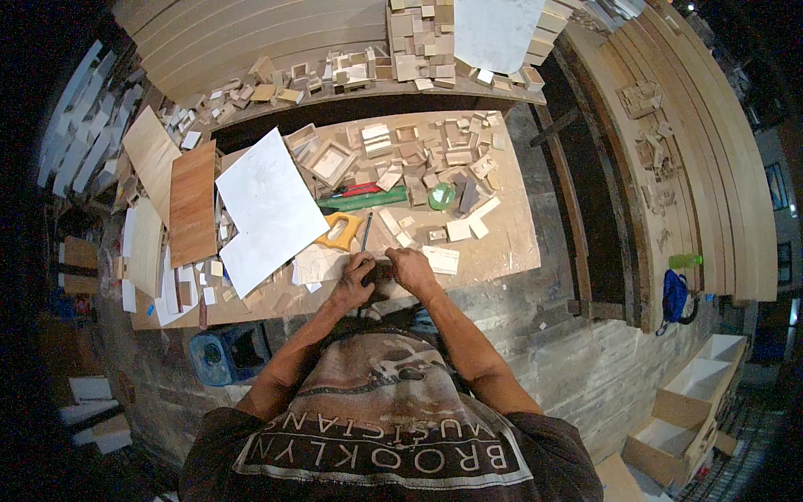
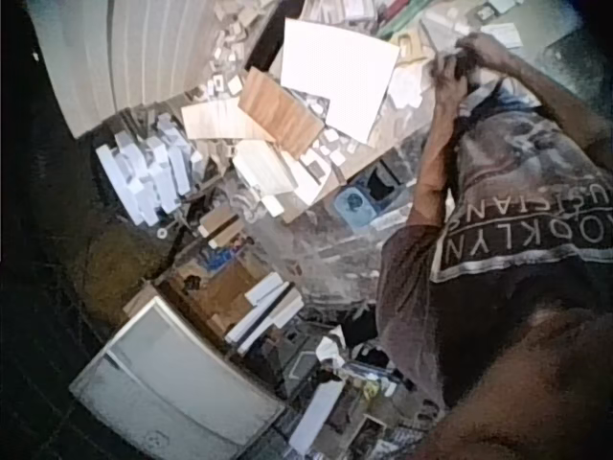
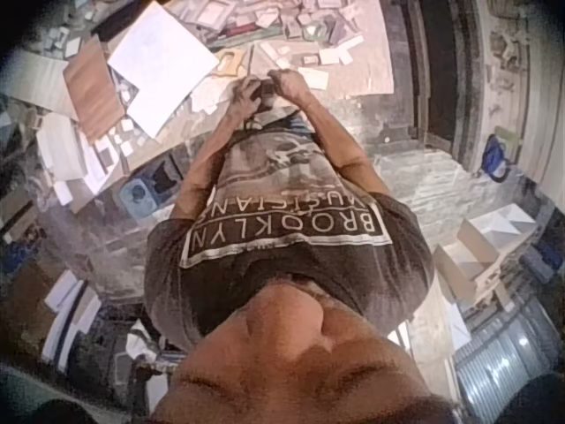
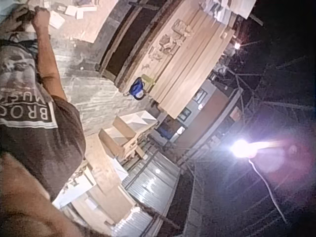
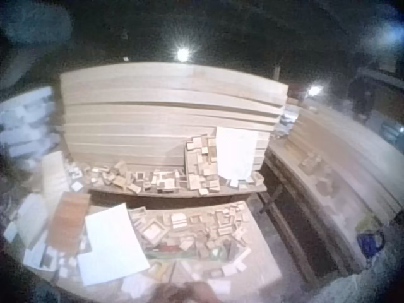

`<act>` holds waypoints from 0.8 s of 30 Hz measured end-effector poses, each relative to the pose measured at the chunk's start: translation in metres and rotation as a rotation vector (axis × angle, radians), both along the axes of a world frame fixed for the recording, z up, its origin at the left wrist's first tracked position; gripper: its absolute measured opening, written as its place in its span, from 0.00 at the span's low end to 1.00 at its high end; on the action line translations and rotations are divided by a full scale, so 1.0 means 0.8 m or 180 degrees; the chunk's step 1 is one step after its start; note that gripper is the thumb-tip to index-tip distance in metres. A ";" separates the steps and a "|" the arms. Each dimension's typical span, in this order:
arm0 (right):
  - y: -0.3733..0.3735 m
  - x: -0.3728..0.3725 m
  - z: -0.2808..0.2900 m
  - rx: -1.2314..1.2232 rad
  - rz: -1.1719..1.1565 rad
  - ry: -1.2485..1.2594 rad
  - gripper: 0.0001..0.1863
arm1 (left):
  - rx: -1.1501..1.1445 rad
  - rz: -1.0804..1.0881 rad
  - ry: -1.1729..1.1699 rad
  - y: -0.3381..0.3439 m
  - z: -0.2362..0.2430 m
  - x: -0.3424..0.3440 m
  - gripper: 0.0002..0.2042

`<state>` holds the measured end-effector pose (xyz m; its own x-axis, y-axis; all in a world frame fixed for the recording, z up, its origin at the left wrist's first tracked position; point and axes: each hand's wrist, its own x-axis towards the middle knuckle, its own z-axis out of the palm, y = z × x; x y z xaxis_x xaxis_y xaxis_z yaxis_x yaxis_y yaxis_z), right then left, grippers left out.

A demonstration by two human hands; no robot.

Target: The person measures a white wood panel with a ruler and pen, then uses a hand saw to cut along the marked line on a workbench.

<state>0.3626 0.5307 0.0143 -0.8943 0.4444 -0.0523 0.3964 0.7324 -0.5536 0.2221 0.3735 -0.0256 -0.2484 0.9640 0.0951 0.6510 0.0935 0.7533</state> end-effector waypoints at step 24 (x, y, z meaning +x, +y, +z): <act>0.000 0.002 0.004 0.0021 0.0138 -0.0097 0.11 | -0.0087 0.0106 -0.0477 0.002 -0.016 0.001 0.33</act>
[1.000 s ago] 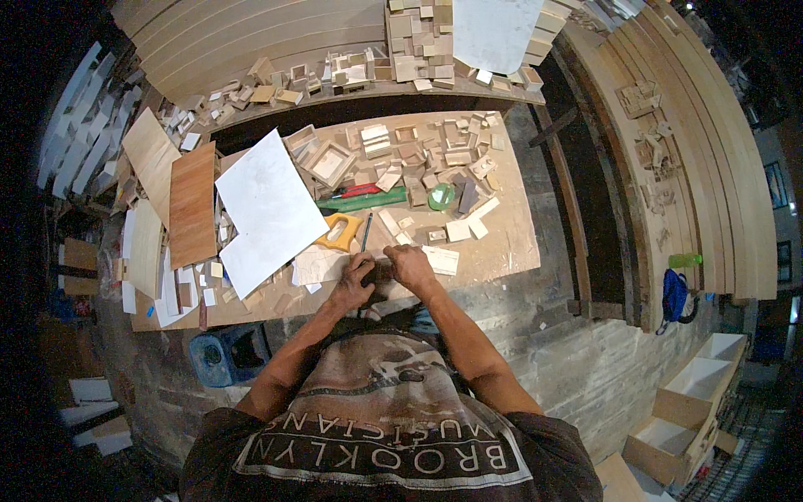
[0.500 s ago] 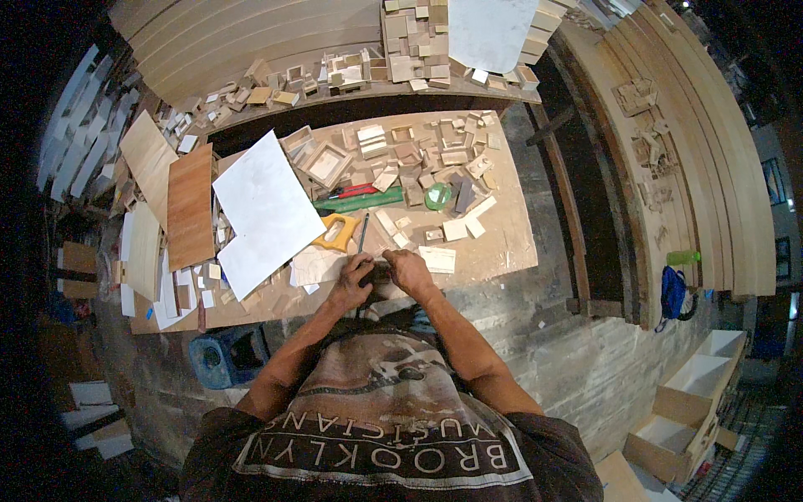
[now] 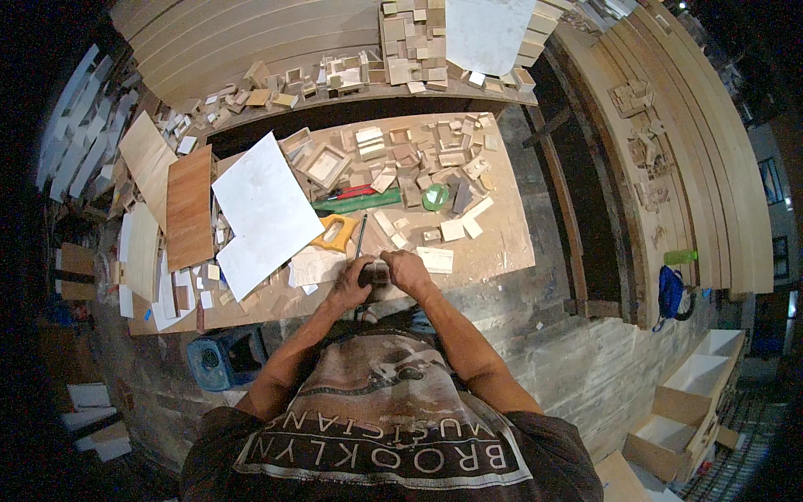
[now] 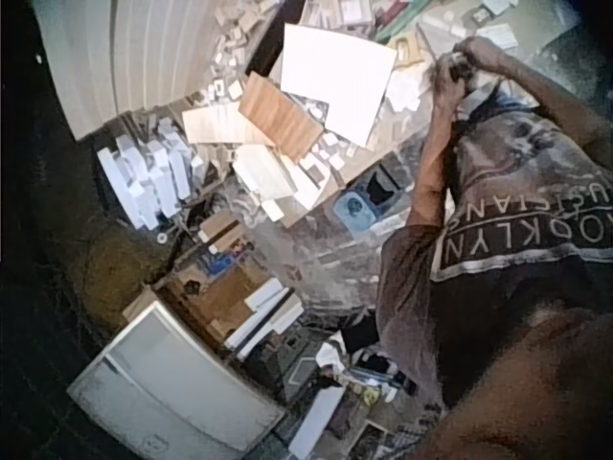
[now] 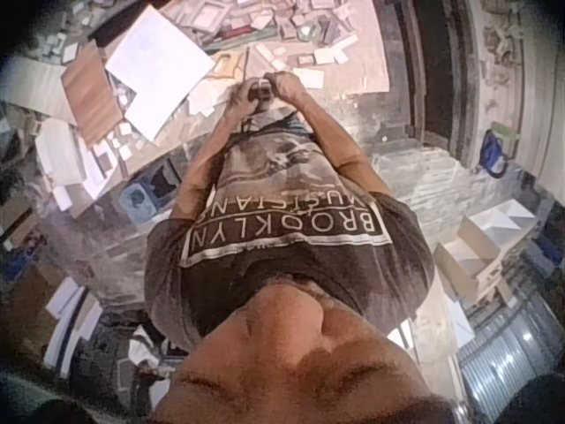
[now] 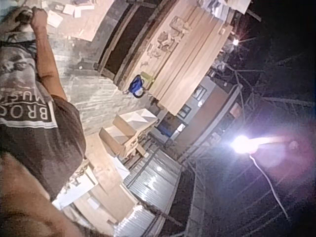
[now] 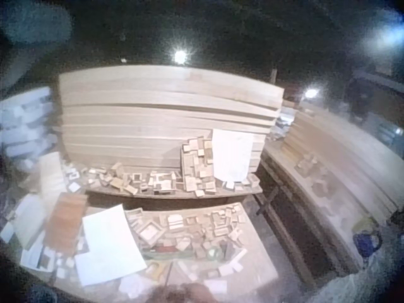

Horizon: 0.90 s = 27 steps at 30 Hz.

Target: The person measures a white wood panel with a ruler and pen, then uses a hand saw to cut along the marked line on a workbench.

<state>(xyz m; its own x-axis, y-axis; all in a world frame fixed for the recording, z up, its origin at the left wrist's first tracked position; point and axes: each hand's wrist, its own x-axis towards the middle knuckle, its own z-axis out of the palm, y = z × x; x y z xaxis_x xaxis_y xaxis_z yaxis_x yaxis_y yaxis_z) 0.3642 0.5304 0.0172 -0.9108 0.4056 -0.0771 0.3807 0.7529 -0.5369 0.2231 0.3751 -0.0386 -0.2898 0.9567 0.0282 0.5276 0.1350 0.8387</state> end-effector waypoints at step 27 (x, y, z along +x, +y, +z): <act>-0.044 0.030 -0.011 0.0443 0.0360 0.0355 0.07 | 0.0266 -0.0160 0.0051 0.009 0.014 -0.005 0.32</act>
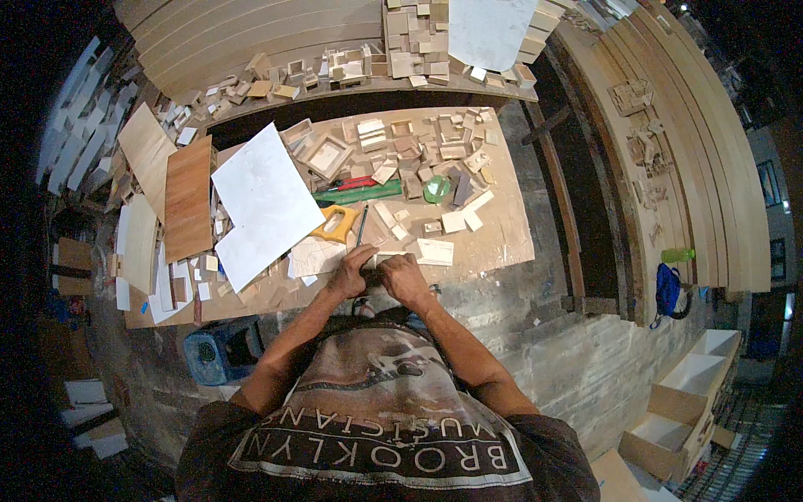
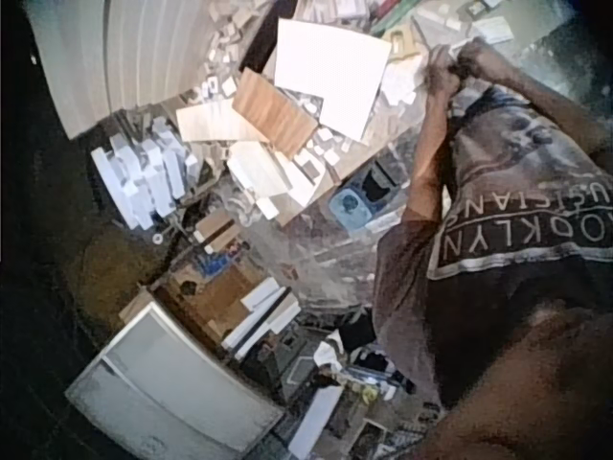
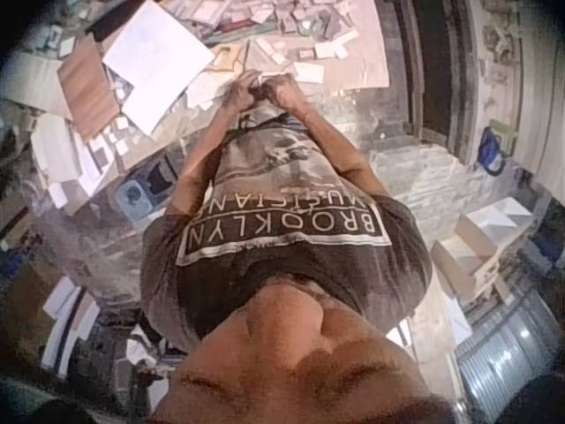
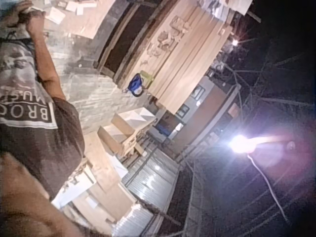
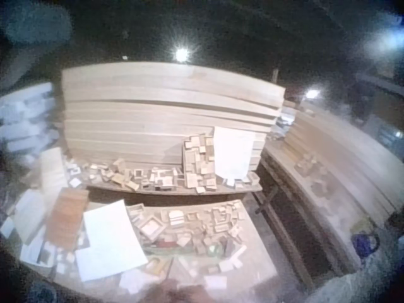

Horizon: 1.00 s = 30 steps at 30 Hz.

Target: The person measures a white wood panel with a ruler and pen, then uses a hand saw to cut along the marked line on a workbench.

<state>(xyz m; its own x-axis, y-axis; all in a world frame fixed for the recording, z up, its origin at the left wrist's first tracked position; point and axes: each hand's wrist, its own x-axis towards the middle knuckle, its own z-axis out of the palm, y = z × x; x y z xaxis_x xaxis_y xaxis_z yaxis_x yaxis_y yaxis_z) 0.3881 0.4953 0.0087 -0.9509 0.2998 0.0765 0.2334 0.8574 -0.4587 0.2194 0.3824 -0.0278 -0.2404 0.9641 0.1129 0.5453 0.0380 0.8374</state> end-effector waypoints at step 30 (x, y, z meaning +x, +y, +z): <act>-0.016 0.018 -0.014 -0.0033 -0.0276 0.0648 0.14 | 0.0261 -0.0175 0.0167 0.004 -0.002 -0.006 0.32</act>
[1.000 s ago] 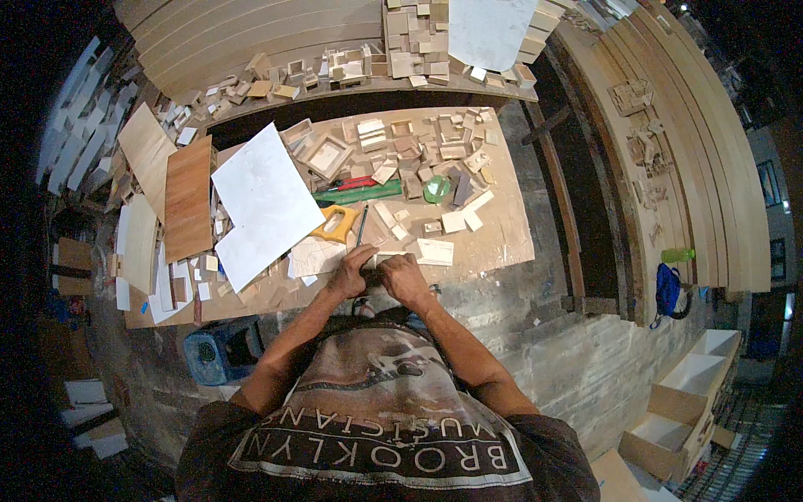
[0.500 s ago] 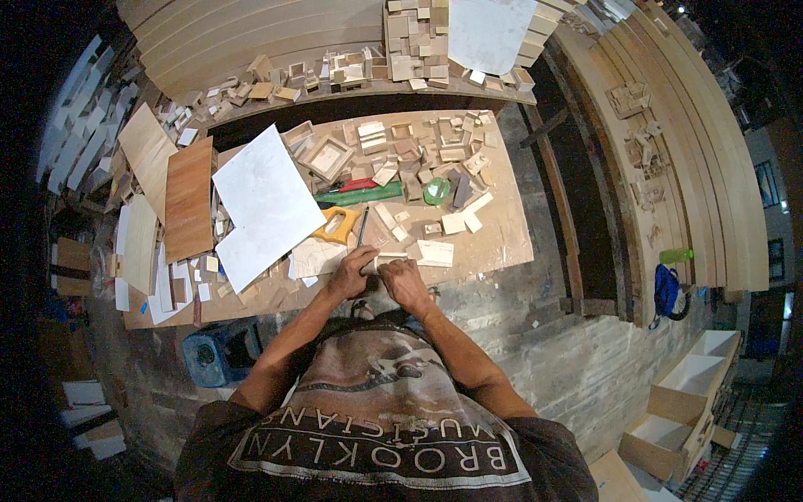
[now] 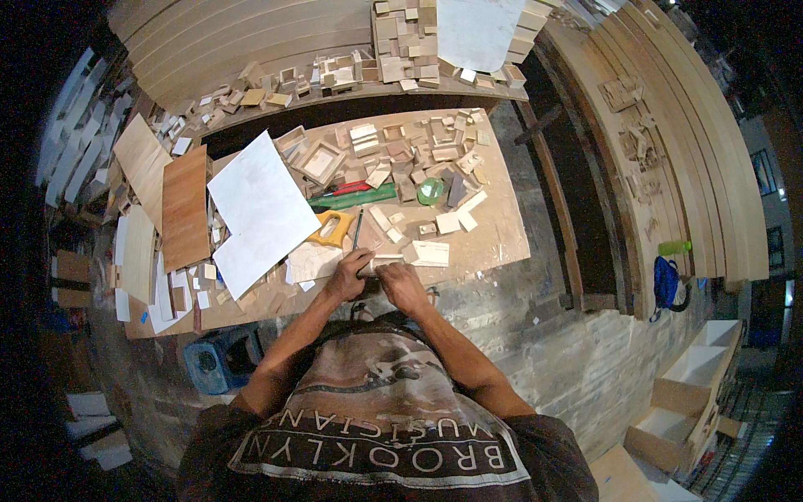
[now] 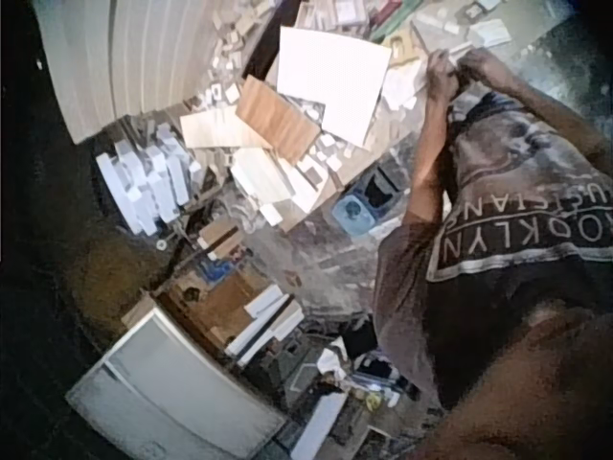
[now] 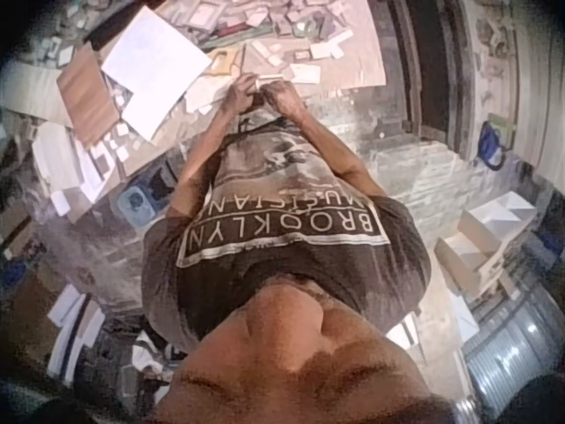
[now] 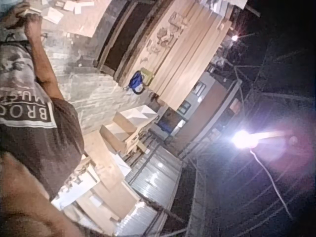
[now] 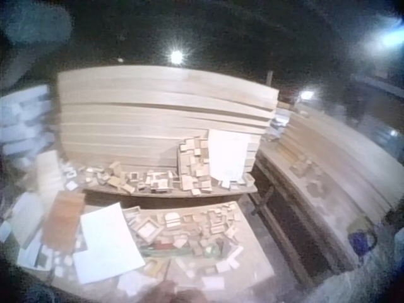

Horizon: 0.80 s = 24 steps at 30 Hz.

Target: The person measures a white wood panel with a ruler and pen, then uses a hand saw to cut along the marked line on a workbench.

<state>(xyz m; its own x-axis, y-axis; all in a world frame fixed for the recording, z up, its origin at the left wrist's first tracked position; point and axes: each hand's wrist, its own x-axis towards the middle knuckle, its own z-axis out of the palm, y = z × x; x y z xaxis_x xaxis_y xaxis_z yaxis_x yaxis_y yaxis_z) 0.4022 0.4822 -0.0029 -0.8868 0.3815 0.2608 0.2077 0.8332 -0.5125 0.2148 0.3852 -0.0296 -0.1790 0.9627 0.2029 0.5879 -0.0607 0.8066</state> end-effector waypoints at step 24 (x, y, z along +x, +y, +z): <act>0.032 0.009 -0.013 -0.1671 -0.2674 0.0215 0.17 | -0.0326 0.0128 -0.0010 -0.003 0.002 0.003 0.33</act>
